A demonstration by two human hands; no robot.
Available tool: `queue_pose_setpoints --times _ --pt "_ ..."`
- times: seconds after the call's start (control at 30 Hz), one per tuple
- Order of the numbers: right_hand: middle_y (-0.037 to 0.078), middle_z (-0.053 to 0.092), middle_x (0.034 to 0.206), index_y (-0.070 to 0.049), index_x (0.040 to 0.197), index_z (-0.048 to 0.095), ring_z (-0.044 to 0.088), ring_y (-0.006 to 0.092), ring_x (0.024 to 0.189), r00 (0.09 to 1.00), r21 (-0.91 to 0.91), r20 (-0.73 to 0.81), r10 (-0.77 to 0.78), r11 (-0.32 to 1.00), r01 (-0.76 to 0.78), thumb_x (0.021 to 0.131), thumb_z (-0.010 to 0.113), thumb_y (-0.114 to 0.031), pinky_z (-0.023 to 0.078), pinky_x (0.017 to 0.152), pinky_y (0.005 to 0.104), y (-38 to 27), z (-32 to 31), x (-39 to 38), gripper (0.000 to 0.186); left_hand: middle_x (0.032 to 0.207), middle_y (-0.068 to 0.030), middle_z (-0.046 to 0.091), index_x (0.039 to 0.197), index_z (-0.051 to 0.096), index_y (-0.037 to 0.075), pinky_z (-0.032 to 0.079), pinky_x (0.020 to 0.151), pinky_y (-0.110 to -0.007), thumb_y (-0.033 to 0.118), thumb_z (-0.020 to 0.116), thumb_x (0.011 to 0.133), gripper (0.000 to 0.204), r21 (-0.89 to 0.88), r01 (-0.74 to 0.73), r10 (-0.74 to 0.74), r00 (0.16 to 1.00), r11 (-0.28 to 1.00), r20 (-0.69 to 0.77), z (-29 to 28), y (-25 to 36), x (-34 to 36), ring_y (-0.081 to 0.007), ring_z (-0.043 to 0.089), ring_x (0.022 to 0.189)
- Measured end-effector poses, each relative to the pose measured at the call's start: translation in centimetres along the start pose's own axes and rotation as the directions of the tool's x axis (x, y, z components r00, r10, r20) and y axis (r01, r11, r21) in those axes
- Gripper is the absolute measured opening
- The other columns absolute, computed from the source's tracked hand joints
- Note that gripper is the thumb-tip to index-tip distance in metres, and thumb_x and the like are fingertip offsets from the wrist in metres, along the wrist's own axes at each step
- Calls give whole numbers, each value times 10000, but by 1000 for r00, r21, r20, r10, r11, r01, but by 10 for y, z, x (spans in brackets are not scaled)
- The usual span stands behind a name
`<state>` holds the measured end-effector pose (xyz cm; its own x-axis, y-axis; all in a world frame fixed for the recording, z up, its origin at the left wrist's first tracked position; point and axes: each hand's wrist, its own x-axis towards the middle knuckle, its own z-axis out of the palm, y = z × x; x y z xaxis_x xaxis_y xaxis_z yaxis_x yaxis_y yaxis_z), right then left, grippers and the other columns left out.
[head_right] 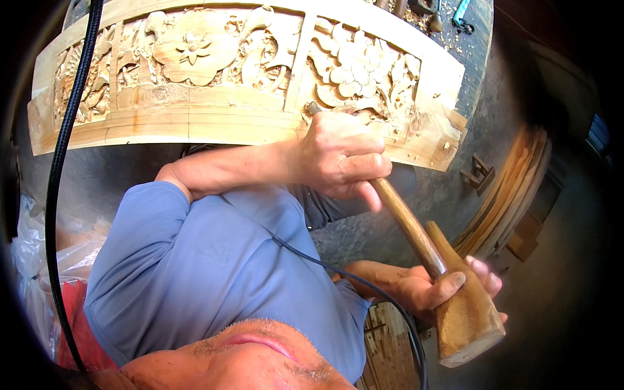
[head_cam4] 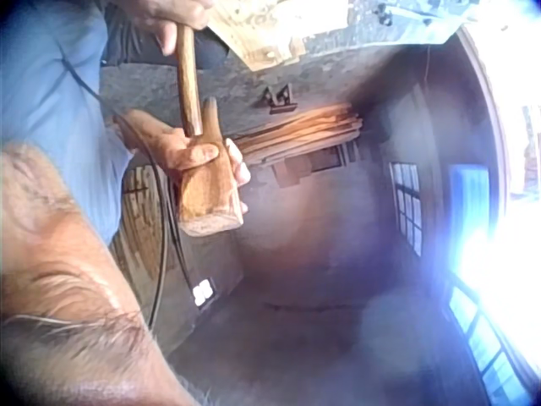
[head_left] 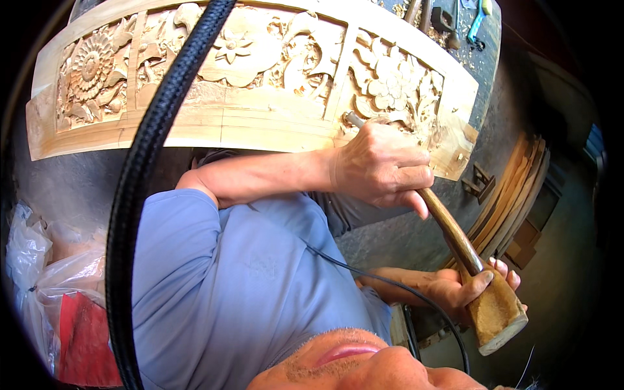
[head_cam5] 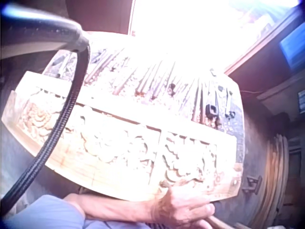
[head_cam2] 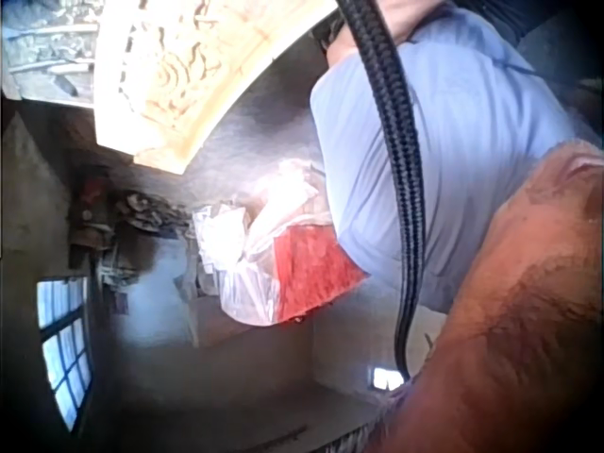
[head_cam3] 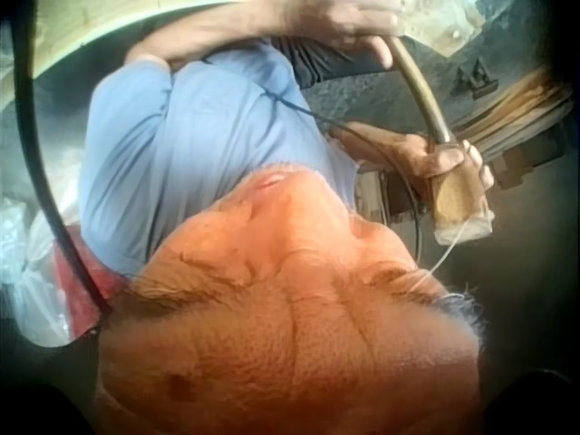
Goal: The person carves floral designs into a wooden panel using various chisels and a mallet. They strike the chisel handles with the mallet to remove wood and create intricate patterns, switching between different tools as needed.
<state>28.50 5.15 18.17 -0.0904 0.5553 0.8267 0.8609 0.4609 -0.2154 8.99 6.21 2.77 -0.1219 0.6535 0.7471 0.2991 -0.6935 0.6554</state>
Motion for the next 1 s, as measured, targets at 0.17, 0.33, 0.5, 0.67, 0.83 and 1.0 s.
queue_pose_setpoints --times 0.17,0.33,0.5,0.67,0.83,1.0 --pt "180 653 889 97 1490 403 661 293 821 985 -108 150 -86 989 103 842 769 -58 530 808 456 3 -14 1 761 731 4 509 882 654 134 398 453 -338 645 681 977 521 -3 3 -3 999 1000 -49 -5 -1 3 -174 522 530" --pt "255 691 1138 153 1377 527 712 282 885 985 257 -31 172 953 -159 780 727 40 621 778 379 4 -16 -12 640 725 22 472 877 641 118 385 445 -316 606 689 982 501 -90 -162 166 985 983 41 4 10 1 -138 514 539" --pt "238 712 1160 145 1313 590 719 269 893 952 232 -5 306 926 -296 778 755 -12 615 761 360 10 -12 -26 581 727 19 450 876 629 109 386 444 -309 567 695 986 476 -109 -188 201 972 976 120 5 9 -4 -130 517 555" --pt "219 694 1111 135 1515 374 689 249 827 922 137 -32 386 915 -379 829 733 -87 568 728 346 -5 -6 -33 806 720 12 448 870 628 105 398 447 -316 563 677 1014 483 -152 -127 153 973 980 172 4 6 -4 -143 513 542" --pt "233 681 1102 115 1532 364 682 261 840 934 167 -2 356 921 -351 819 741 -77 563 743 366 -7 0 -30 828 710 11 449 859 630 105 408 448 -323 580 674 1015 503 -109 -95 111 981 990 160 0 6 -5 -142 513 535" --pt "248 665 1084 101 1541 353 666 276 826 943 247 41 330 911 -329 812 737 -72 552 747 393 -4 -5 -30 843 715 8 477 851 634 104 410 447 -324 584 679 1013 509 -125 -83 99 987 989 129 1 6 -4 -143 509 528"
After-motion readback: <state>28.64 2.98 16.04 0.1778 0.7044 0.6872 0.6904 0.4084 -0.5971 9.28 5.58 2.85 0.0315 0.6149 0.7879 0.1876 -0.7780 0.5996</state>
